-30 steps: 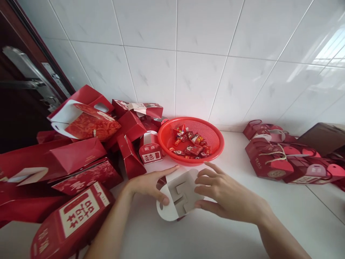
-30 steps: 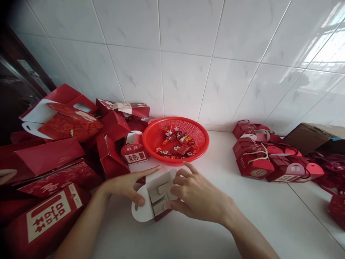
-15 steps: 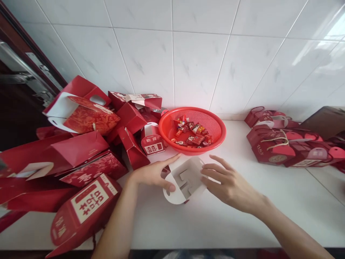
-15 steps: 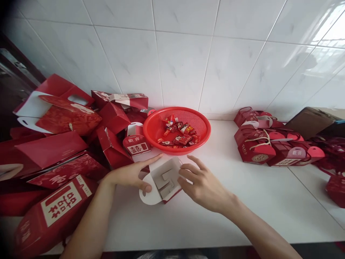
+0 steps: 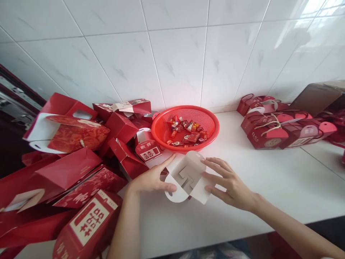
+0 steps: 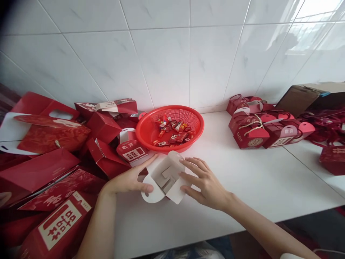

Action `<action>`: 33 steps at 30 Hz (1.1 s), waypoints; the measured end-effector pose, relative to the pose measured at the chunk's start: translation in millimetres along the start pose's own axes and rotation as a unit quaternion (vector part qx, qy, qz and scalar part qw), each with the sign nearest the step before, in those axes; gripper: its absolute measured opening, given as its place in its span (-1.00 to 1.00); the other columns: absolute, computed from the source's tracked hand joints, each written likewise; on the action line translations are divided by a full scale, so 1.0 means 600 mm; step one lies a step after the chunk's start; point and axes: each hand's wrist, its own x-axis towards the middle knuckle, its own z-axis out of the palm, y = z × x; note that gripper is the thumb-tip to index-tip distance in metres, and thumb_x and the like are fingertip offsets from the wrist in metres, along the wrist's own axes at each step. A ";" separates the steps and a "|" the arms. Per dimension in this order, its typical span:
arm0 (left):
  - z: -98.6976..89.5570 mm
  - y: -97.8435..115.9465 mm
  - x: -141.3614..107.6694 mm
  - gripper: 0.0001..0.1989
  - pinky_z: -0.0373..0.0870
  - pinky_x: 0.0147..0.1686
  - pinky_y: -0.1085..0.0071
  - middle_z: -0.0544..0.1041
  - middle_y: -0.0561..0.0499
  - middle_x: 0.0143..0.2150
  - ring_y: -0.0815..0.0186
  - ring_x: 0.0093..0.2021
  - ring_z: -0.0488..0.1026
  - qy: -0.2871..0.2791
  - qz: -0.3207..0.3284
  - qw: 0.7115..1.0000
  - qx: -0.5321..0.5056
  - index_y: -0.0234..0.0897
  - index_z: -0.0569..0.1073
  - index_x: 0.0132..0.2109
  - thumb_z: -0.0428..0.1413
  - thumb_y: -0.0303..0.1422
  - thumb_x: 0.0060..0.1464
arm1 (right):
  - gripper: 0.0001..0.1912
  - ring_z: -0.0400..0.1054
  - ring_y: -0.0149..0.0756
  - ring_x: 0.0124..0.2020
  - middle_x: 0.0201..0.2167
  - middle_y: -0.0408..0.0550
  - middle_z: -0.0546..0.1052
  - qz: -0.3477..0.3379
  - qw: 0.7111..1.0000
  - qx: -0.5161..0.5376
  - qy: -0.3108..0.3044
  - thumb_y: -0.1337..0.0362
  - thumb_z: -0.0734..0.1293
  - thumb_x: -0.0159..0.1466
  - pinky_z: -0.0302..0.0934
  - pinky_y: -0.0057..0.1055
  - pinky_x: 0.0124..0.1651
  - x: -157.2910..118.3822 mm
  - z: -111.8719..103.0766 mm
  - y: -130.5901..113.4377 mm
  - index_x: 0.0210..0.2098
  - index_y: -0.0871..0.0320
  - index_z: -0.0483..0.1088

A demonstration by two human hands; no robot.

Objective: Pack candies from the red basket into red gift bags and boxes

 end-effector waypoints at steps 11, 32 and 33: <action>0.001 0.003 0.000 0.19 0.14 0.36 0.00 0.19 -0.18 0.46 -0.12 0.41 0.18 0.013 0.035 0.999 0.006 -0.10 -0.06 0.50 0.41 -0.04 -0.14 | -0.33 0.20 0.00 0.35 0.27 0.18 0.41 0.086 0.995 0.025 0.038 0.00 0.31 0.39 0.32 0.04 0.22 -0.032 0.059 0.004 0.39 0.09 0.11; -0.001 0.001 0.000 -0.08 0.04 0.42 0.04 0.11 -0.11 0.49 -0.10 0.50 -0.08 0.075 0.063 0.994 0.056 -0.14 0.24 0.41 0.29 0.09 -0.02 | -0.78 0.48 -0.10 -0.07 -0.11 0.09 0.61 0.098 0.983 0.132 0.087 0.18 0.27 0.40 0.38 -0.13 0.01 0.116 -0.023 0.089 -0.11 0.13 0.50; -0.003 0.001 -0.001 -0.09 0.04 0.41 0.05 0.11 -0.12 0.49 -0.09 0.50 -0.08 0.078 0.068 0.993 0.059 -0.15 0.25 0.40 0.28 0.10 0.00 | -0.80 0.49 -0.11 -0.10 -0.16 0.06 0.62 0.125 0.981 0.126 0.073 0.20 0.28 0.37 0.38 -0.16 0.00 0.133 -0.022 0.107 -0.14 0.12 0.51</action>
